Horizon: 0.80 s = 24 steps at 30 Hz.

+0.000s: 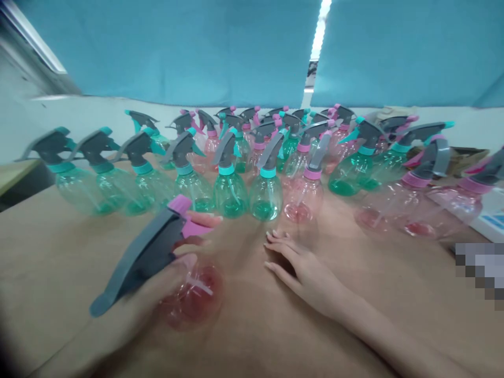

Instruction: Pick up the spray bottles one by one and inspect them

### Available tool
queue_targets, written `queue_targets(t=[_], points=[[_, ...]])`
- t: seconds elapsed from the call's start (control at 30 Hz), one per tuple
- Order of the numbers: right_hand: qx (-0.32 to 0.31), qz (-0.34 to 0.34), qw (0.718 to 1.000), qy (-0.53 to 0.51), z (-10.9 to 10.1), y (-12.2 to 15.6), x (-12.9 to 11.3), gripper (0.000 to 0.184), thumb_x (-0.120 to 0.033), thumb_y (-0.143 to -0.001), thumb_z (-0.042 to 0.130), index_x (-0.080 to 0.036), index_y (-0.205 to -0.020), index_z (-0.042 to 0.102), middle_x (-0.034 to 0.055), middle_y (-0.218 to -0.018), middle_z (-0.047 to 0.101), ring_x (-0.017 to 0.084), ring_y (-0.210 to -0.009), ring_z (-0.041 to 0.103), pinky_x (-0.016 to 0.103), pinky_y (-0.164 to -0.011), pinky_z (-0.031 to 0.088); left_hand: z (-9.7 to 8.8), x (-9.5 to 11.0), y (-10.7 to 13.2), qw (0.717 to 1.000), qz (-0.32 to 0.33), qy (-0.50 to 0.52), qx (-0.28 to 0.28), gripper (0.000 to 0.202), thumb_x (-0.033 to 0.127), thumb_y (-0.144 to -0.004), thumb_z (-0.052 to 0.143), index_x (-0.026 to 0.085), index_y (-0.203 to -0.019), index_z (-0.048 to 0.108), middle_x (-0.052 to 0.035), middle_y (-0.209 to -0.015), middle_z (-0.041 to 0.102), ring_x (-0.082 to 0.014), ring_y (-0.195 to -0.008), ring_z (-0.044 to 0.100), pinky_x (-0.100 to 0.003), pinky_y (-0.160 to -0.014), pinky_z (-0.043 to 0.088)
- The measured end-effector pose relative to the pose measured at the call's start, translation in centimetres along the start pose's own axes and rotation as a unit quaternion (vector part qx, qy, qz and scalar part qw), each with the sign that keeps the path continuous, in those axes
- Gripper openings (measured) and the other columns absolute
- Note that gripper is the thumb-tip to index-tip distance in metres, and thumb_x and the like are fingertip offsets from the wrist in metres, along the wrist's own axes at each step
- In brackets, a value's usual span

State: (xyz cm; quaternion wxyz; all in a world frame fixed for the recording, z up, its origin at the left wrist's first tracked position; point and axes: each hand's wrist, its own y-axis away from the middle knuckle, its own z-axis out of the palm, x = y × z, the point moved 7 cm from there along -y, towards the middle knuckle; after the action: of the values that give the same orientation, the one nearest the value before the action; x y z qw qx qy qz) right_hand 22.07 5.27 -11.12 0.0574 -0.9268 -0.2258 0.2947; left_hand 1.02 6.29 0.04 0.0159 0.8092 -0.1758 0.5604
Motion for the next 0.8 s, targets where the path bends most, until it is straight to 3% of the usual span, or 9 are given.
queue_targets(t=[0.1, 0.33, 0.47, 0.6, 0.8], points=[[0.002, 0.000, 1.000, 0.006, 0.06, 0.04, -0.12, 0.034, -0.037, -0.099, 0.046, -0.021, -0.127, 0.057, 0.0097, -0.142, 0.057, 0.027, -0.136, 0.047, 0.052, -0.112, 0.039, 0.65, 0.22, 0.02, 1.000, 0.001, 0.008, -0.027, 0.049, 0.023, -0.079, 0.060, 0.027, -0.128, 0.059, -0.0012, -0.099, 0.071, -0.0197, -0.087, 0.068, -0.028, -0.072, 0.057], [0.008, 0.003, 1.000, 0.010, 0.07, -0.03, -0.53, 0.035, -0.035, -0.100, 0.046, -0.019, -0.128, 0.057, 0.0108, -0.142, 0.056, 0.027, -0.136, 0.046, 0.053, -0.112, 0.039, 0.58, 0.30, -0.06, 0.999, 0.018, -0.014, -0.024, 0.045, 0.019, -0.081, 0.061, 0.028, -0.125, 0.057, 0.0005, -0.128, 0.064, -0.0136, -0.091, 0.067, -0.025, -0.085, 0.057], [0.009, -0.004, 1.000, 0.013, 0.09, -0.08, -0.59, 0.035, -0.035, -0.100, 0.045, -0.019, -0.128, 0.058, 0.0109, -0.141, 0.057, 0.026, -0.136, 0.046, 0.051, -0.113, 0.039, 0.59, -0.03, 0.18, 0.999, -0.009, -0.014, -0.030, 0.044, 0.017, -0.081, 0.064, 0.030, -0.123, 0.057, 0.0029, -0.135, 0.061, -0.0126, -0.098, 0.067, -0.021, -0.089, 0.054], [0.007, -0.006, 1.000, 0.021, 0.22, -0.05, -0.48, 0.037, -0.035, -0.100, 0.044, -0.017, -0.130, 0.057, 0.0114, -0.142, 0.056, 0.026, -0.137, 0.044, 0.052, -0.113, 0.037, 0.58, 0.10, 0.29, 0.999, -0.017, -0.016, -0.036, 0.053, 0.022, -0.083, 0.062, 0.034, -0.133, 0.052, 0.0040, -0.138, 0.059, -0.0172, -0.108, 0.065, -0.028, -0.094, 0.055], [0.001, -0.007, 1.000, 0.023, 0.34, 0.00, -0.31, 0.038, -0.036, -0.101, 0.043, -0.018, -0.132, 0.057, 0.0104, -0.145, 0.054, 0.026, -0.139, 0.042, 0.052, -0.114, 0.036, 0.69, 0.35, 0.18, 0.999, -0.009, -0.002, -0.032, 0.055, 0.019, -0.081, 0.058, 0.033, -0.134, 0.054, 0.0033, -0.137, 0.061, -0.0198, -0.108, 0.066, -0.033, -0.097, 0.055]])
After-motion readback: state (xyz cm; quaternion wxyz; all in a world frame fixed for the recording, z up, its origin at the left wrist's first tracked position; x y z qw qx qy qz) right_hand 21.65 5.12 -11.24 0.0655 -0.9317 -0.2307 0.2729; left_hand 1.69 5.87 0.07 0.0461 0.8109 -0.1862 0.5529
